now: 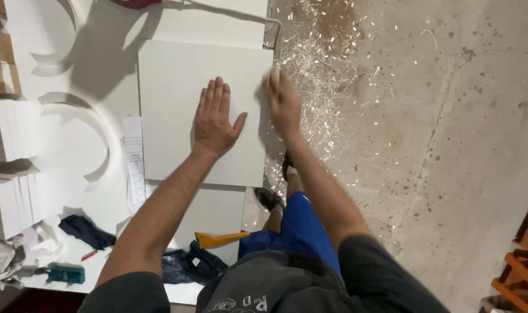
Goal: Applying edge banding to a wooden panel using an iron, trimmer, and sanding block
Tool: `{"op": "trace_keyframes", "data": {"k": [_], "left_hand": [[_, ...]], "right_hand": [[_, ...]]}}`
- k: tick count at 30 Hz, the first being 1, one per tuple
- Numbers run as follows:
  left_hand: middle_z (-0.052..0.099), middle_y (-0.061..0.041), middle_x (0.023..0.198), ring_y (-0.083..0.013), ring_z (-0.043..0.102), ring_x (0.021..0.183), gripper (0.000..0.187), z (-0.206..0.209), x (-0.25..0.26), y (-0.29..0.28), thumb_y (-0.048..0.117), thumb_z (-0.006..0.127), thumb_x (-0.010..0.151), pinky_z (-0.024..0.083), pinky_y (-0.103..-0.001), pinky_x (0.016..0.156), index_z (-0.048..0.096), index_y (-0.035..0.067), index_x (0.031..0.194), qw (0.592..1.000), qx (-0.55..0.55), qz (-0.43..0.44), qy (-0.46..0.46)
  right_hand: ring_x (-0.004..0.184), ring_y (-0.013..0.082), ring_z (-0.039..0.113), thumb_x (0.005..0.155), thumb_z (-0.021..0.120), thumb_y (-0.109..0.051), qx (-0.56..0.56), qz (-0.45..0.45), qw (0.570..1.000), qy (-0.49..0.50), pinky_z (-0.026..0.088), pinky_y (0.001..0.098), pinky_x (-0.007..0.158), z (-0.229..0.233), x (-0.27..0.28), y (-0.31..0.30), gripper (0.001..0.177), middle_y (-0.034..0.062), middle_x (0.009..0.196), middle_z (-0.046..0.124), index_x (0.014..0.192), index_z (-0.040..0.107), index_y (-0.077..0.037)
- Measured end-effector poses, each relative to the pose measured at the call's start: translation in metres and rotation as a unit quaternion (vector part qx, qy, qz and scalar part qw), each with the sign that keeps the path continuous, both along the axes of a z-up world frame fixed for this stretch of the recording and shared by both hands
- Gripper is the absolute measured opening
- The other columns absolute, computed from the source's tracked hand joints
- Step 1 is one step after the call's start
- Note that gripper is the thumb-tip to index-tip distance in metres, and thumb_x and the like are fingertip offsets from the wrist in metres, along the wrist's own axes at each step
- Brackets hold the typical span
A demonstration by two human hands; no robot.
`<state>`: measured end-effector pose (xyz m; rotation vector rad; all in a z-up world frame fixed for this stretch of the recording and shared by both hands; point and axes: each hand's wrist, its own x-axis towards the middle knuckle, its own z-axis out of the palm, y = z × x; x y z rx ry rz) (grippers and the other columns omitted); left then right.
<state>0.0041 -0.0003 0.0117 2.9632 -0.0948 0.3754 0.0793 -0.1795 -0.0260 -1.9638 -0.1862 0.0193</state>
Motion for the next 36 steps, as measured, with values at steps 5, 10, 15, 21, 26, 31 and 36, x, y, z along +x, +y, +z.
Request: {"op": "trace_keyframes", "data": {"k": [5, 10, 15, 21, 26, 31, 36], "left_hand": [[0.034, -0.026, 0.163, -0.0361, 0.030, 0.155, 0.074, 0.008, -0.003, 0.000, 0.044, 0.063, 0.105, 0.021, -0.048, 0.130, 0.043, -0.008, 0.154, 0.997, -0.054, -0.018, 0.049], [0.036, -0.027, 0.162, -0.0377, 0.033, 0.153, 0.074, 0.004, 0.000, 0.002, 0.044, 0.064, 0.104, 0.024, -0.049, 0.129, 0.045, -0.009, 0.152, 0.998, -0.053, -0.020, 0.033], [0.036, -0.027, 0.162, -0.0385, 0.032, 0.153, 0.074, 0.011, -0.007, -0.002, 0.042, 0.065, 0.105, 0.024, -0.049, 0.129, 0.044, -0.009, 0.153, 0.996, -0.067, -0.016, 0.053], [0.033, -0.024, 0.163, -0.0348, 0.030, 0.154, 0.070, 0.006, 0.000, 0.001, 0.042, 0.064, 0.109, 0.022, -0.047, 0.130, 0.045, -0.008, 0.154, 0.998, -0.044, 0.003, 0.050], [0.035, -0.024, 0.163, -0.0361, 0.030, 0.153, 0.071, 0.001, -0.005, -0.001, 0.042, 0.066, 0.109, 0.023, -0.048, 0.129, 0.045, -0.008, 0.154, 0.997, -0.051, 0.010, 0.051], [0.031, -0.022, 0.165, -0.0333, 0.026, 0.155, 0.071, 0.005, -0.002, 0.000, 0.044, 0.061, 0.110, 0.019, -0.045, 0.130, 0.043, -0.007, 0.157, 0.996, -0.041, 0.020, 0.076], [0.030, -0.022, 0.165, -0.0335, 0.027, 0.155, 0.071, 0.003, -0.005, -0.002, 0.043, 0.062, 0.110, 0.020, -0.046, 0.130, 0.043, -0.007, 0.156, 0.996, -0.045, 0.015, 0.071]], "right_hand": [[0.057, 0.0092, 0.043, 0.112, 0.041, -0.026, -0.040, 0.024, 0.998, -0.052, 0.037, 0.0224, 0.047, 0.051, 0.020, 0.008, 0.019, -0.0021, 0.078, 0.055, 0.111, 0.053, -0.011], [0.124, 0.0345, 0.064, 0.112, 0.048, -0.016, -0.096, 0.076, 0.992, -0.039, 0.061, 0.0401, 0.091, -0.018, -0.092, -0.032, 0.046, 0.0116, 0.162, 0.038, 0.156, 0.038, -0.017], [0.063, 0.0082, 0.070, 0.112, 0.044, -0.037, -0.003, 0.022, 0.999, -0.026, 0.063, 0.0157, 0.044, 0.008, 0.033, 0.002, 0.033, 0.0024, 0.092, 0.074, 0.140, 0.054, -0.022], [0.090, 0.0295, 0.072, 0.110, 0.031, -0.038, -0.055, 0.074, 0.994, 0.052, 0.057, 0.0382, 0.065, 0.006, -0.181, -0.051, 0.055, 0.0179, 0.135, 0.066, 0.158, 0.030, -0.012], [0.140, 0.0350, 0.056, 0.105, 0.066, -0.009, -0.009, 0.050, 0.995, -0.087, 0.051, 0.0396, 0.118, -0.006, -0.130, -0.036, 0.038, 0.0190, 0.153, 0.051, 0.142, 0.060, -0.014], [0.139, 0.0420, 0.052, 0.100, 0.054, 0.003, -0.043, 0.136, 0.986, -0.092, 0.051, 0.0460, 0.111, 0.023, -0.198, -0.053, 0.049, 0.0223, 0.153, 0.047, 0.147, 0.050, -0.010], [0.122, 0.0372, 0.065, 0.110, 0.061, -0.020, -0.139, 0.107, 0.980, -0.095, 0.069, 0.0408, 0.078, 0.029, -0.119, -0.030, 0.056, 0.0155, 0.159, 0.043, 0.159, 0.036, -0.023]]}}
